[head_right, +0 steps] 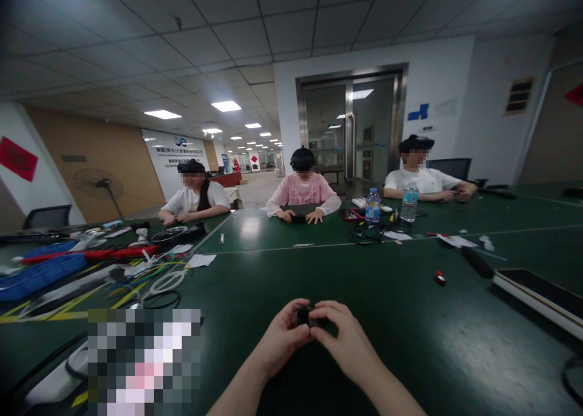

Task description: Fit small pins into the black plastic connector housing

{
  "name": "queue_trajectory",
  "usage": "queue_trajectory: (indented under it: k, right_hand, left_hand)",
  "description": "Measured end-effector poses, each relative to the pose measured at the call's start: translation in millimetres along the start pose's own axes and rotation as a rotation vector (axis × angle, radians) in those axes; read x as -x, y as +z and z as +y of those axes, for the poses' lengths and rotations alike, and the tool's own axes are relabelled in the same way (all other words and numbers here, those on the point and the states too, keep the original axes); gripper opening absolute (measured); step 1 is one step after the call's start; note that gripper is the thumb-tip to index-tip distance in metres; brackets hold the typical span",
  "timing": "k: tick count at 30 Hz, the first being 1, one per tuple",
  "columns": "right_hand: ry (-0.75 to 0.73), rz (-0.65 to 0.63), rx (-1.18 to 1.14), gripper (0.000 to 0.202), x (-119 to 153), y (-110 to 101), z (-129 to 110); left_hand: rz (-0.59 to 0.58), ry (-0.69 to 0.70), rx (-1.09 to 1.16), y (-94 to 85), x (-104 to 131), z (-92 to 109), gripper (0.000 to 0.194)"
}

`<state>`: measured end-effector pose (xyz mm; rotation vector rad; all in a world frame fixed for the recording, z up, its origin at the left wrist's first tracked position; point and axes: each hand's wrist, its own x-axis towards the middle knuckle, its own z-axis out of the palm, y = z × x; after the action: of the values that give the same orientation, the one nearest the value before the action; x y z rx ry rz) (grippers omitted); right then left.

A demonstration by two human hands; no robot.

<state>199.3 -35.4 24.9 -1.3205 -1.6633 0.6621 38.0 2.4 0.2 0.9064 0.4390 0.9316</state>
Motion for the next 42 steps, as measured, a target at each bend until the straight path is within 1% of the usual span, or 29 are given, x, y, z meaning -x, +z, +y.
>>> queue_trajectory:
  k: [6, 11, 15, 20, 24, 31, 37, 42]
  right_hand:
    - [-0.066, -0.053, 0.032, 0.02, 0.4, -2.4, -3.4]
    - [-0.048, -0.081, 0.02, 0.021, 1.4, -1.1, -3.8]
    - [-0.028, -0.115, 0.033, 0.022, 3.3, -0.3, -9.5]
    - [-0.063, -0.14, 0.065, 0.018, 5.7, 1.9, -16.0]
    - [-0.065, -0.141, 0.067, 0.017, 5.9, 3.2, -14.0]
    - [-0.073, -0.139, 0.018, 0.028, 5.7, 2.1, -9.7]
    - [-0.073, -0.135, 0.069, 0.023, 4.2, 5.9, -2.3]
    - [-0.043, -0.133, 0.042, 0.021, 2.2, 6.1, -2.0]
  left_hand:
    - [0.017, -0.04, 0.013, -0.3, 0.7, -1.8, 0.053]
    - [0.055, -0.075, -0.03, 0.4, 0.8, -0.9, 0.051]
    - [0.093, -0.075, -0.066, 1.9, 0.9, 0.3, 0.047]
    - [0.086, -0.067, -0.069, 5.5, 1.9, 1.7, 0.045]
    - [0.095, -0.061, -0.082, 7.9, 2.3, 2.3, 0.043]
    - [0.121, -0.068, -0.046, 5.8, 0.7, 1.5, 0.043]
    - [0.121, -0.054, -0.024, 3.5, 0.1, -0.3, 0.043]
    - [0.113, -0.098, -0.009, 2.1, 0.3, 1.1, 0.042]
